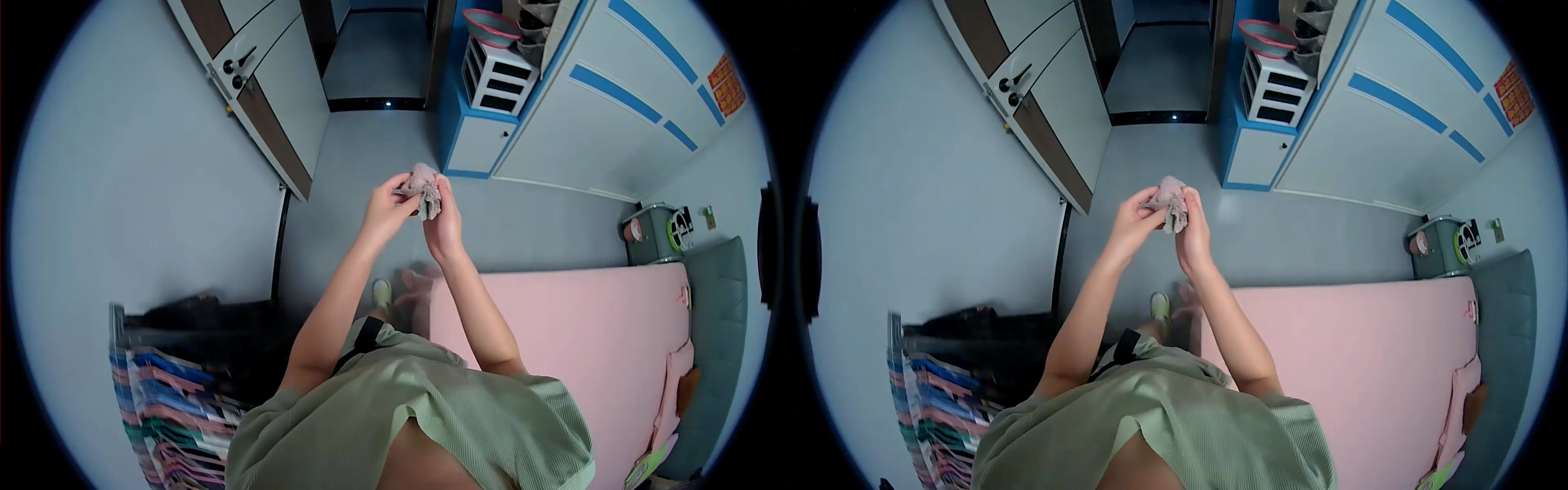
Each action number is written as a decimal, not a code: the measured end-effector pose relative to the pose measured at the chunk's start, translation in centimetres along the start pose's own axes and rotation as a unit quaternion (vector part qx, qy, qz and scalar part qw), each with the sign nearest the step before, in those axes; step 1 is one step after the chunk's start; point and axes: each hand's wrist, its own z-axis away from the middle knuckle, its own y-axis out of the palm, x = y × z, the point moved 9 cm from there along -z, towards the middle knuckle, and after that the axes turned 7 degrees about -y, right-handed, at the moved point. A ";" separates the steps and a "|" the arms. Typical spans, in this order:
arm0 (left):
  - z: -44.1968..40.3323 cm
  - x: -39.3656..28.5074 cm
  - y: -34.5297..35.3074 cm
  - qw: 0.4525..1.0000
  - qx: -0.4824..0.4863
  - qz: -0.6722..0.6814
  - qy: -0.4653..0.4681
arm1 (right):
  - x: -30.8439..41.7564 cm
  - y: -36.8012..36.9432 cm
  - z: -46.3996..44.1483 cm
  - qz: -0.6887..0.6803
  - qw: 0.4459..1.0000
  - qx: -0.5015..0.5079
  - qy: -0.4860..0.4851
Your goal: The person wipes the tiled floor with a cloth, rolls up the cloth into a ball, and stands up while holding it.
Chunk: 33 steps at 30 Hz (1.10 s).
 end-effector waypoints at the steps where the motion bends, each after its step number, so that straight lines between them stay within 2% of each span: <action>1: -2.2 -0.6 -0.8 1.000 -0.005 -0.002 0.000 | -0.6 0.4 -2.3 -0.003 1.000 -0.005 0.002; 4: -8.9 -1.9 -3.1 1.000 -0.024 -0.014 -0.010 | -2.2 1.3 -9.0 -0.014 0.999 -0.024 0.022; 6: -13.1 -2.5 -3.5 1.000 0.004 -0.015 -0.013 | -2.5 1.3 -12.7 -0.020 0.999 -0.038 0.021; 8: -16.8 -2.7 -3.2 1.000 0.025 0.006 -0.012 | -2.6 0.6 -16.4 -0.024 0.999 -0.035 0.015; 11: -22.4 -2.4 -2.6 0.999 0.016 -0.029 -0.036 | -3.0 -1.6 -21.9 0.001 0.999 -0.032 0.032; 15: -31.6 -2.0 -1.0 0.997 0.045 -0.059 -0.036 | -2.6 -5.3 -29.9 -0.005 0.994 -0.109 -0.003; 22: -50.8 -1.4 6.3 0.992 0.105 -0.061 -0.045 | 3.8 -12.3 -46.0 0.035 0.992 -0.111 -0.041; 25: -57.6 -2.4 9.3 0.992 0.115 -0.059 -0.003 | 7.1 -14.8 -52.6 0.107 0.989 -0.091 -0.053; 33: -72.8 -5.3 13.6 0.986 0.161 -0.020 0.045 | 10.6 -19.0 -66.7 0.154 0.984 -0.045 -0.072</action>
